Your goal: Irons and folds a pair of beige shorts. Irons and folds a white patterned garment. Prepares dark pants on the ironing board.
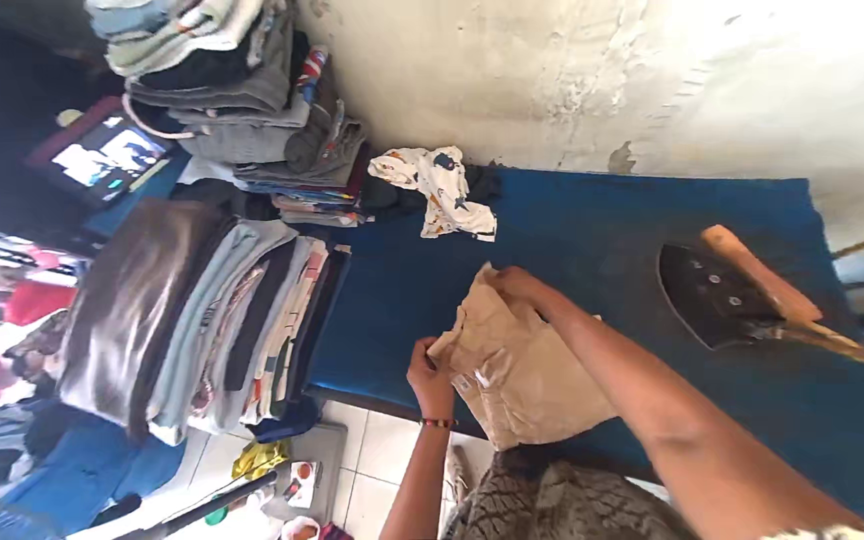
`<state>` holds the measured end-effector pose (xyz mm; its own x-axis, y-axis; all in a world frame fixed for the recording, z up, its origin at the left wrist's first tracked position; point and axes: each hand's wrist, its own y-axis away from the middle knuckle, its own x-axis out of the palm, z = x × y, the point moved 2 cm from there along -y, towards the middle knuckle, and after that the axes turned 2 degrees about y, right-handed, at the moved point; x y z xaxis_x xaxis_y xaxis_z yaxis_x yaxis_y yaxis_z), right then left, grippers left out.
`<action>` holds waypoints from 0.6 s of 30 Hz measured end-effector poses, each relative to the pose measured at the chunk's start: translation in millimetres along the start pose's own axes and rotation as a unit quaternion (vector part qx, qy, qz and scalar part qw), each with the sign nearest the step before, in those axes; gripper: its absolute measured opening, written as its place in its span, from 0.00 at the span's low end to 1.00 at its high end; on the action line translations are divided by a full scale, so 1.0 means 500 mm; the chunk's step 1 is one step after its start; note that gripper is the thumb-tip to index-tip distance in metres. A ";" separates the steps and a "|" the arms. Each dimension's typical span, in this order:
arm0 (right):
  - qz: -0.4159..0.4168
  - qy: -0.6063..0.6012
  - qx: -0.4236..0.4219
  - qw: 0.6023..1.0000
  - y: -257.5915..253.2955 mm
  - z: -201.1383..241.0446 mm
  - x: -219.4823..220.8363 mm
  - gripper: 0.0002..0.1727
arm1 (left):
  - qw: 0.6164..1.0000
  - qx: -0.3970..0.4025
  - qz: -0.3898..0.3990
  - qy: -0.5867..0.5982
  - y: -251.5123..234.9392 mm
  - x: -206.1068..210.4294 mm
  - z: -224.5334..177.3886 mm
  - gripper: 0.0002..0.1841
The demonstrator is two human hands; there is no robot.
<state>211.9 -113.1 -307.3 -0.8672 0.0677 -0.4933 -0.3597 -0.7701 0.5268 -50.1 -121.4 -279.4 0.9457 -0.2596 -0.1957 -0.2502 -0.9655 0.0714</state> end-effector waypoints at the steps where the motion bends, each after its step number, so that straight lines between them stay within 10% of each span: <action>1: 0.024 -0.036 -0.034 0.998 0.014 0.026 0.028 0.23 | 1.000 0.013 -0.002 0.011 0.012 -0.028 -0.005 0.13; 6: 0.038 -0.306 -0.194 0.931 0.263 0.086 0.089 0.06 | 0.993 0.088 0.023 0.077 0.062 -0.240 -0.003 0.13; 11: 0.197 -0.579 -0.136 0.780 0.507 0.016 0.310 0.28 | 0.972 0.177 0.131 0.085 0.108 -0.435 -0.050 0.11; 18: -0.018 -0.590 -0.225 0.775 0.635 0.047 0.293 0.10 | 0.938 0.288 0.189 0.046 0.087 -0.473 -0.190 0.08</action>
<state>-37.2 -333.1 -195.9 -0.6668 0.4227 0.6137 -0.4648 -0.8796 0.1008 -265.0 -100.5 -137.1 0.7740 -0.6085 -0.1750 -0.6165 -0.6614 -0.4272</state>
